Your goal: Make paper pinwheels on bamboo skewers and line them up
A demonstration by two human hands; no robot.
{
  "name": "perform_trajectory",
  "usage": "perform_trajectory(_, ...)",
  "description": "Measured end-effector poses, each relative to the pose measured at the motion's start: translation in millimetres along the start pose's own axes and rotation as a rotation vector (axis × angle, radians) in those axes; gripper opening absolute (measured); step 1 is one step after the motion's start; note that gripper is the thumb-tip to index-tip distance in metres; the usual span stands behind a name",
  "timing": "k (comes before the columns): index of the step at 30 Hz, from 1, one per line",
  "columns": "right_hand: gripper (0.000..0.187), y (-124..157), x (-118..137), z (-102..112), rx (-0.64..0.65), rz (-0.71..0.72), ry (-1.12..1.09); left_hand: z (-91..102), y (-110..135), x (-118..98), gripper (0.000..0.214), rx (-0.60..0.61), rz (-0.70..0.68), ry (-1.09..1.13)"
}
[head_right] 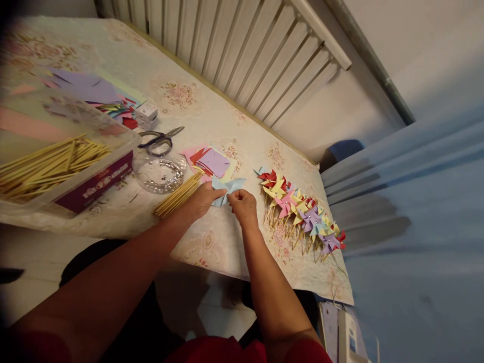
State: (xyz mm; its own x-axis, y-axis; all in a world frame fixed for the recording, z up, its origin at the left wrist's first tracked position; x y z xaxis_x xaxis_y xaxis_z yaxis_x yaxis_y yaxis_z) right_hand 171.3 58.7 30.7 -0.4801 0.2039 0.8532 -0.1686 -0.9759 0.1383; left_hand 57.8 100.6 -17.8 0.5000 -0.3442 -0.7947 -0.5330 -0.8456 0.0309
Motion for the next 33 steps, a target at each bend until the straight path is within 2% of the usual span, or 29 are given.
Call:
perform_trajectory(4, 0.025, 1.8, -1.2, 2.8, -0.036, 0.014, 0.036, 2.6, 0.1, -1.5, 0.021, -0.038, -0.019, -0.067)
perform_trajectory(8, 0.033, 9.4, -2.6, 32.2, -0.3, 0.051, 0.046, 0.4, 0.4, -2.5, 0.021, -0.007, -0.028, -0.037)
perform_trajectory(9, 0.035, 10.0, -6.1, 38.2, -0.33, 0.035, 0.002, -1.2, 0.5, -2.4, 0.021, 0.013, -0.024, -0.018)
perform_trajectory(11, 0.041, 5.3, -16.0, 39.3, -0.246, -0.023, -0.155, -4.4, 0.9, -2.2, 0.021, 0.05, -0.013, 0.004)
perform_trajectory(15, 0.043, -3.3, -24.5, 15.7, 0.119, -0.119, -0.461, -6.4, 1.8, -3.3, 0.021, 0.081, -0.009, -0.043)
perform_trajectory(17, 0.04, -4.6, -21.9, 8.9, 0.19, -0.11, -0.512, -6.1, 1.9, -2.4, 0.02, 0.09, -0.004, -0.07)
perform_trajectory(25, 0.038, -13.6, -18.1, 2.5, 0.181, -0.043, -0.509, -1.6, -0.1, 3.9, 0.022, 0.078, 0.051, -0.189)
perform_trajectory(33, 0.031, -14.9, -19.1, 1.8, 0.177, -0.019, -0.387, -5.7, -0.4, 7.3, 0.024, 0.151, 0.096, -0.177)
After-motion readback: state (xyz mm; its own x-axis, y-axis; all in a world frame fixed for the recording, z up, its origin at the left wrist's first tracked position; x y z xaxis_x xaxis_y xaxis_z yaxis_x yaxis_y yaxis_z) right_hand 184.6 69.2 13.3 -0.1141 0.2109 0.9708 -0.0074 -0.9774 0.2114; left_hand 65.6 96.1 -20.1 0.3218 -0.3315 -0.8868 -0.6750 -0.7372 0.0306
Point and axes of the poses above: each hand's wrist, its own y-axis away from the middle knuckle, its own z-axis out of the back of the hand, x = y × z, the point moved 8 cm from there along -y, towards the middle knuckle, and after that the axes turned 11 degrees about x, right-handed, at the moved point
